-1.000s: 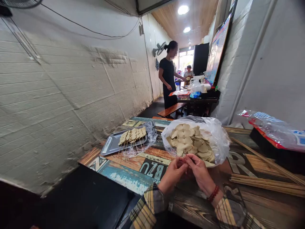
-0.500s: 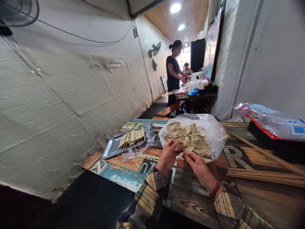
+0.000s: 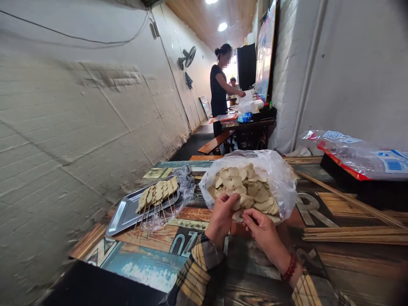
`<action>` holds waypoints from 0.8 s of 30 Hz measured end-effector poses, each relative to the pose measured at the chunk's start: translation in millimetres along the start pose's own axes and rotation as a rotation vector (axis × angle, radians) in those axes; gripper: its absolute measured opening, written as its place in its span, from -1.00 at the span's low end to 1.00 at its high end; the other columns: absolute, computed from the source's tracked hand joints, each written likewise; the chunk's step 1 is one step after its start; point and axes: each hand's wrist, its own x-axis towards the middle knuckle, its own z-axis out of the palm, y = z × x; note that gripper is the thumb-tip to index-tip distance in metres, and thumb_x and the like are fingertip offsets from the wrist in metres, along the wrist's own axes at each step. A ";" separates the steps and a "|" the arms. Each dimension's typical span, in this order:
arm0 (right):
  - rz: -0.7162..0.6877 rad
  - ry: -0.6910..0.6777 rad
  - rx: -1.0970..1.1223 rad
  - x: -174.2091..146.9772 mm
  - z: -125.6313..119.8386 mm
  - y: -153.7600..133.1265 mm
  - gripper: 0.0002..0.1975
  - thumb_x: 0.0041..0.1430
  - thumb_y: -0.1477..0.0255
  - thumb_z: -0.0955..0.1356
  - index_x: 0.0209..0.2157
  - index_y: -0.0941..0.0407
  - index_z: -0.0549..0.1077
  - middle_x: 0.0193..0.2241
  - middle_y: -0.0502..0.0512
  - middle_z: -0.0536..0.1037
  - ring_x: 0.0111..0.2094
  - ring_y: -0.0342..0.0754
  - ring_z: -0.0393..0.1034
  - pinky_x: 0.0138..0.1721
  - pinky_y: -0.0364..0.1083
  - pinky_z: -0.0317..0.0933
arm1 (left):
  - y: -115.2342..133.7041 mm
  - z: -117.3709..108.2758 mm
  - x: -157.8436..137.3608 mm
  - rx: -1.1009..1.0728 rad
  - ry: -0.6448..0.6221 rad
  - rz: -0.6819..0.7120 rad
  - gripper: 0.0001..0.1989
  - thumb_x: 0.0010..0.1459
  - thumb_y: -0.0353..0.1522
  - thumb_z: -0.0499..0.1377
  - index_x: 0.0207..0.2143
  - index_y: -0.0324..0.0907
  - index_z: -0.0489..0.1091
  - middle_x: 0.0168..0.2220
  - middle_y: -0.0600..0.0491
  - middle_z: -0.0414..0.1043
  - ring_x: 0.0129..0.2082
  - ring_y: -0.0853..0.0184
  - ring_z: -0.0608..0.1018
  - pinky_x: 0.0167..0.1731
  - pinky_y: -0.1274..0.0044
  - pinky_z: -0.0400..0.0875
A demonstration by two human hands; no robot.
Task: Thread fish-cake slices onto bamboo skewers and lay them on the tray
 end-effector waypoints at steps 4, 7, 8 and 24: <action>0.019 0.000 -0.050 -2.0 -0.2 4.7 -0.64 0.18 0.10 0.29 -0.41 0.12 0.48 -0.60 -0.02 0.42 -0.55 -0.11 0.29 -0.55 -0.16 0.14 | -1.7 -2.5 -1.7 -0.042 0.014 -0.011 -0.67 -0.28 -0.32 0.45 -0.43 -0.27 0.50 -0.47 0.04 0.51 -0.52 0.42 0.48 -0.45 0.58 0.33; 0.054 -0.012 -0.070 -4.0 -0.1 7.1 -0.63 0.19 0.09 0.29 -0.38 0.11 0.47 -0.59 -0.03 0.41 -0.57 -0.11 0.28 -0.58 -0.17 0.10 | -1.8 0.2 -3.3 -0.076 0.047 0.002 -0.69 -0.30 -0.33 0.45 -0.46 -0.27 0.49 -0.50 0.06 0.50 -0.54 0.43 0.47 -0.48 0.59 0.31; 0.060 -0.018 -0.073 -4.5 -0.1 7.8 -0.63 0.19 0.09 0.29 -0.38 0.11 0.47 -0.60 -0.04 0.40 -0.58 -0.12 0.26 -0.58 -0.17 0.09 | -1.3 1.5 -3.9 -0.090 0.054 0.001 -0.69 -0.31 -0.34 0.45 -0.47 -0.27 0.49 -0.51 0.06 0.49 -0.54 0.44 0.46 -0.49 0.59 0.30; 0.090 0.042 -0.004 -6.6 -3.0 3.4 -0.65 0.11 0.09 0.36 -0.39 0.12 0.47 -0.58 -0.02 0.42 -0.56 -0.12 0.29 -0.58 -0.18 0.12 | -4.0 -0.9 -7.5 -0.100 -0.060 -0.028 -0.63 -0.24 -0.25 0.44 -0.40 -0.25 0.45 -0.42 0.06 0.47 -0.46 0.42 0.47 -0.42 0.57 0.32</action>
